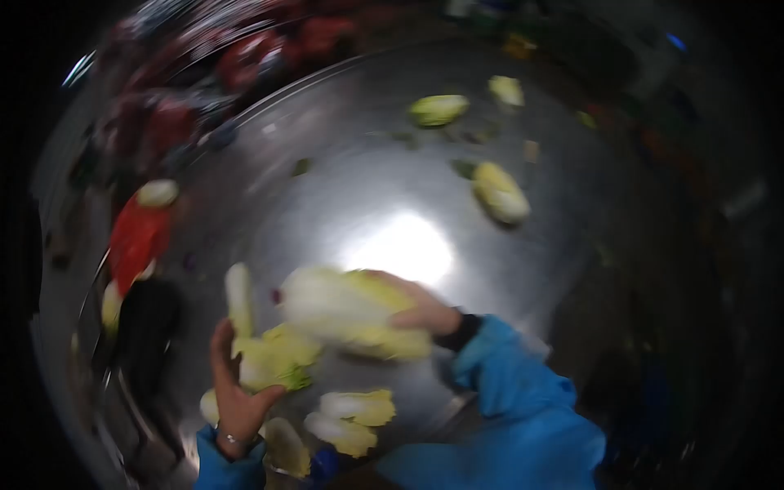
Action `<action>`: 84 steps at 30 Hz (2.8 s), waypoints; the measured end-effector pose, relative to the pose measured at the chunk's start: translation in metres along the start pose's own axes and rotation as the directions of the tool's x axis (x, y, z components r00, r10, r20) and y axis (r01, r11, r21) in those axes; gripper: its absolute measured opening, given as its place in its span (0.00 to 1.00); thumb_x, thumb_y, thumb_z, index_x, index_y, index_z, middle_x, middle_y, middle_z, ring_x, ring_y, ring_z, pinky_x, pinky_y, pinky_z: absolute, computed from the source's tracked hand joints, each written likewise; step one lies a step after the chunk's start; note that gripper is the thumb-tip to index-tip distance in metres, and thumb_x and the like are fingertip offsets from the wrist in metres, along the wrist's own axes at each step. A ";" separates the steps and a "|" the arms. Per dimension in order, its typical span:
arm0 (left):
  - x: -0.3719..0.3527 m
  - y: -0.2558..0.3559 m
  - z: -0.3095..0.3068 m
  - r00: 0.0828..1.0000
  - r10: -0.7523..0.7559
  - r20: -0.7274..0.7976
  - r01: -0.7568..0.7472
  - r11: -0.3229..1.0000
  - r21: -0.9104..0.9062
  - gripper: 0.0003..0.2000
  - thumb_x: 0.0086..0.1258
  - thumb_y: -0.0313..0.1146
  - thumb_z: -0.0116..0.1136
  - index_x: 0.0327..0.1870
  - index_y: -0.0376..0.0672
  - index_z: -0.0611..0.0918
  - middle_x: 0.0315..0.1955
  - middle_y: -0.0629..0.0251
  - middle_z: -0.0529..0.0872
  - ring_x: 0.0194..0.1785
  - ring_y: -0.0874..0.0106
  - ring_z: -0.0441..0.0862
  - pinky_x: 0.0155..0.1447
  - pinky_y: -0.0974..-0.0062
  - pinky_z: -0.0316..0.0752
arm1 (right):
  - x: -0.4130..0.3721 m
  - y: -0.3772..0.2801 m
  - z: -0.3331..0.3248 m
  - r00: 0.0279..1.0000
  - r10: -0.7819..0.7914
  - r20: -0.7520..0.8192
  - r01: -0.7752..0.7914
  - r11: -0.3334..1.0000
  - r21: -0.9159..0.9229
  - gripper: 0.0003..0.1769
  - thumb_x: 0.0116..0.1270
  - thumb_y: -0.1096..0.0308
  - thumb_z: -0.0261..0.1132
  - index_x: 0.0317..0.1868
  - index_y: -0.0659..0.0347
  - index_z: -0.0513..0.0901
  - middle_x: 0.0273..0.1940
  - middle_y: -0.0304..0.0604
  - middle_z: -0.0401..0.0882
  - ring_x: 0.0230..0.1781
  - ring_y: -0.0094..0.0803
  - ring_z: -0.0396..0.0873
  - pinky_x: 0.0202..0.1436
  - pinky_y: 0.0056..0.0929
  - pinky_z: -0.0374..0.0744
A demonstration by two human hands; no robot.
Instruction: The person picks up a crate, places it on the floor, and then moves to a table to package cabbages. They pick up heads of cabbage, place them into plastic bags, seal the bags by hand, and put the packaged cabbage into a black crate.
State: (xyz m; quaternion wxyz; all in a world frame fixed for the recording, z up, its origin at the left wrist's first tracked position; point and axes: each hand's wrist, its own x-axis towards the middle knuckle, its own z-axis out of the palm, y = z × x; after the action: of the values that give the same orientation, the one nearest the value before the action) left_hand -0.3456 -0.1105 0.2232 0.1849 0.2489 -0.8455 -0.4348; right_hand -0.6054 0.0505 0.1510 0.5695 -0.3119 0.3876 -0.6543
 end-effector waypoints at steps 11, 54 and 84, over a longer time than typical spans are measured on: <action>-0.088 -0.146 -0.025 0.761 -0.220 0.610 0.362 0.925 -0.119 0.27 0.65 0.52 0.52 0.59 0.41 0.72 0.58 0.55 0.72 0.62 0.58 0.67 0.61 0.53 0.63 | -0.168 0.139 0.153 0.963 0.031 -0.268 -0.079 0.982 -0.171 0.44 0.49 0.52 0.71 0.63 0.63 0.63 0.54 0.49 0.71 0.55 0.34 0.69 0.59 0.30 0.67; -0.577 -0.373 -0.371 0.335 -0.735 -0.590 0.931 0.161 0.327 0.12 0.54 0.35 0.61 0.39 0.43 0.82 0.36 0.57 0.84 0.42 0.59 0.81 0.47 0.64 0.76 | 0.306 0.332 0.561 0.935 0.096 0.342 0.174 0.714 -0.678 0.49 0.43 0.72 0.75 0.66 0.68 0.59 0.57 0.49 0.70 0.55 0.31 0.71 0.57 0.26 0.71; -0.556 -0.322 -0.281 0.543 -0.505 -0.671 0.838 0.382 0.390 0.09 0.53 0.21 0.50 0.36 0.37 0.77 0.33 0.54 0.77 0.35 0.56 0.78 0.38 0.59 0.75 | 0.373 0.350 0.601 0.819 0.204 0.535 0.418 0.426 -0.802 0.51 0.39 0.63 0.77 0.65 0.65 0.61 0.57 0.54 0.70 0.58 0.40 0.70 0.61 0.30 0.68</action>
State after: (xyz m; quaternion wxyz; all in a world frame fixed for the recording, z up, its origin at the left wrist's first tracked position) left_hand 0.3358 -0.1281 0.0582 0.0677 0.7206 -0.6874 -0.0604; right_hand 0.0233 -0.4271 0.1399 0.3547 -0.7674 0.4669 -0.2594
